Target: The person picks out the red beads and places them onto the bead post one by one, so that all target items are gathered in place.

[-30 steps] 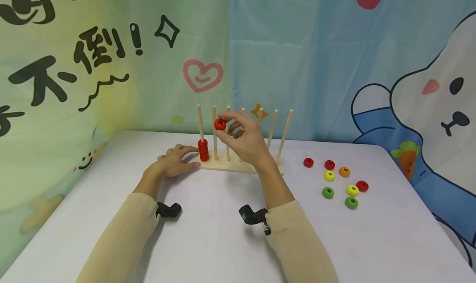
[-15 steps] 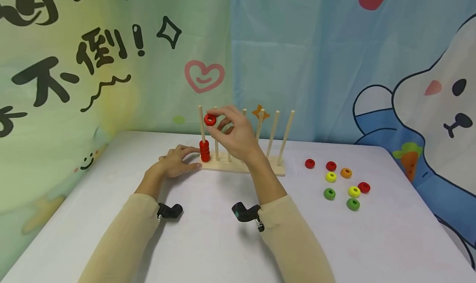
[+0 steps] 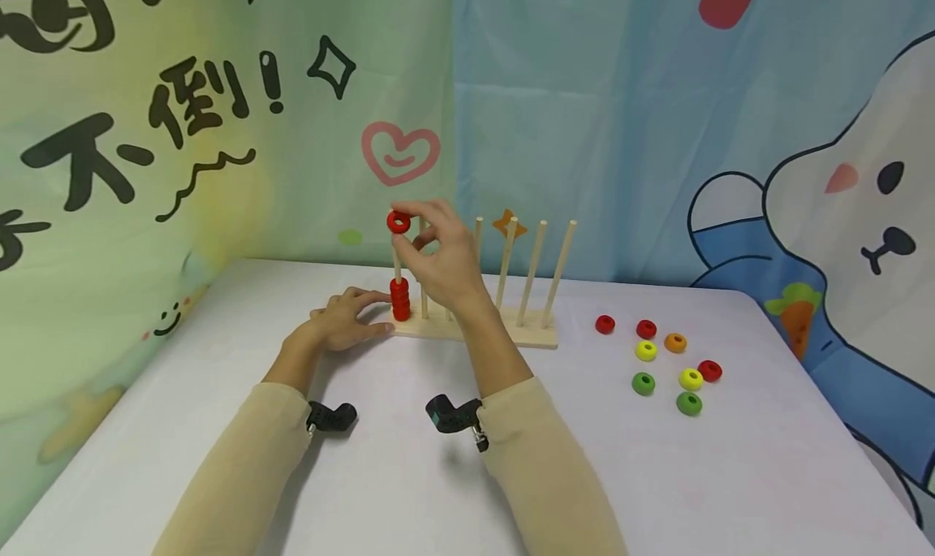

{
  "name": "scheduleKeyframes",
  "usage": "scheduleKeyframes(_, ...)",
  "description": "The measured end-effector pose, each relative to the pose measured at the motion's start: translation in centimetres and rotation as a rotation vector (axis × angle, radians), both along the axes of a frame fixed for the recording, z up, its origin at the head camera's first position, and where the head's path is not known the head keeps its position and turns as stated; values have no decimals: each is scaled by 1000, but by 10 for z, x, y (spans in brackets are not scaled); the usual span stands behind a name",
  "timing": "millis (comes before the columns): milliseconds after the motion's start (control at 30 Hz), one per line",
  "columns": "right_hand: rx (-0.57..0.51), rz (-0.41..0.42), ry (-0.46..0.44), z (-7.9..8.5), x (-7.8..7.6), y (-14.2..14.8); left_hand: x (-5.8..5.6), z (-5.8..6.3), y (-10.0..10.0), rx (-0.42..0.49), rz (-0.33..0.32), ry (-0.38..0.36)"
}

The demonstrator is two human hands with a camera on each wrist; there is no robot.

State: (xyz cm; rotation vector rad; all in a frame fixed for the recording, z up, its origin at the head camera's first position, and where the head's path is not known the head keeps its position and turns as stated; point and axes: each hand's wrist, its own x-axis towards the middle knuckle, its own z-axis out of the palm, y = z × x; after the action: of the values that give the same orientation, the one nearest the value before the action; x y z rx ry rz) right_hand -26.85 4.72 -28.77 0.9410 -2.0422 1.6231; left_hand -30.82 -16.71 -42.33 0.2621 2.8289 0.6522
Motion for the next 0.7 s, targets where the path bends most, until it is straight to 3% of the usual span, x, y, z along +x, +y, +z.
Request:
scheduleKeyframes(167, -10, -60, 0, -2, -6, -7, 1, -1, 0, 2, 1, 14)
scheduleKeyframes(400, 8, -110, -18, -23, -35, -11, -1, -1, 3, 8, 4, 19)
scheduleKeyframes(700, 87, -129, -64, -18, -41, -14, 0, -3, 0, 13, 6, 25)
